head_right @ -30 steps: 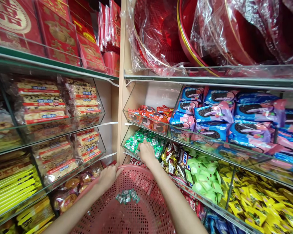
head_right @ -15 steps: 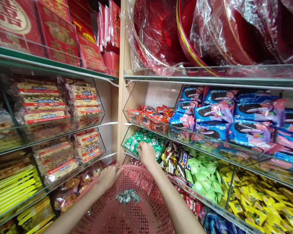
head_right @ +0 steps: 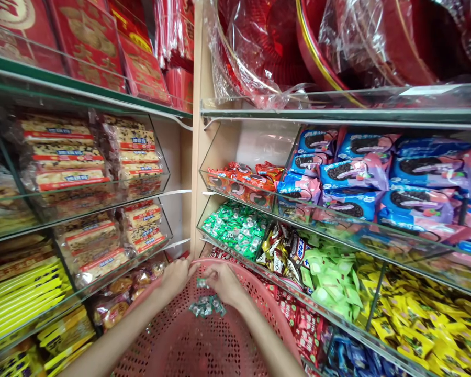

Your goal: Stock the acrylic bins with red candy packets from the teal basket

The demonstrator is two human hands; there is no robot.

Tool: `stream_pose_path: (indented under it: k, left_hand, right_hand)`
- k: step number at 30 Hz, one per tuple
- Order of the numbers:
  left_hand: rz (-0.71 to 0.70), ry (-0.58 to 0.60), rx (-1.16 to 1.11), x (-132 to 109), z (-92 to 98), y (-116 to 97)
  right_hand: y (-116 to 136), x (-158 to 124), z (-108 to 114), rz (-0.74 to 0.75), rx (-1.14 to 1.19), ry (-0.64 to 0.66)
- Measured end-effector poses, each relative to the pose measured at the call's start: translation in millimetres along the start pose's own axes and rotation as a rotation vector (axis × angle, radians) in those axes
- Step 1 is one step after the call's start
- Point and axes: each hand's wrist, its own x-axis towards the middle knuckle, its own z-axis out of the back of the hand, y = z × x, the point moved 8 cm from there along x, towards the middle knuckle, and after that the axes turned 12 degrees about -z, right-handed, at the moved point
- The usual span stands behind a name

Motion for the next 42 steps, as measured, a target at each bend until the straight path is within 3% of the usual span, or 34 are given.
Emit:
stream_pose_path:
  k: [3,5,10,14,18,23,28,33,36,42]
  left_hand:
    - [-0.001,-0.009,0.005,0.1,2.1,-1.1]
    - [-0.005,-0.013,0.007,0.6,3.1,-2.2]
    - [-0.003,-0.006,0.006,0.7,3.4,-3.0]
    - [0.002,-0.003,0.001,-0.3,5.1,-3.1]
    - [0.019,0.026,-0.021,-1.9,5.1,-2.9]
    - [0.02,0.035,-0.023,-2.4,4.3,-2.6]
    - [0.025,0.031,-0.005,-1.2,4.0,-1.1]
    - [0.027,0.037,-0.011,-0.5,4.6,-0.6]
    - [0.022,0.027,-0.022,-0.8,4.6,0.1]
    - [0.015,-0.006,-0.017,-2.0,5.5,1.7]
  right_hand:
    - [-63.8,9.6,-27.9,-0.213,0.094,0.098]
    - [-88.4,13.3,-39.8,-0.274,0.124,0.11]
    - [-107.2,15.6,-58.3,-0.344,0.128,0.077]
    - [-109.9,12.6,-60.2,-0.365,0.051,0.025]
    - [-87.8,1.6,-42.5,-0.295,-0.095,-0.089]
    - [-1.6,-16.2,-9.9,-0.041,-0.423,-0.188]
    - [68.6,-14.8,49.3,0.061,-0.548,-0.356]
    - [77.1,6.1,97.4,-0.137,-0.83,-0.598]
    - [71.7,20.1,99.2,-0.214,-0.924,-0.618]
    - [65.3,31.9,90.5,-0.234,-0.958,-0.64]
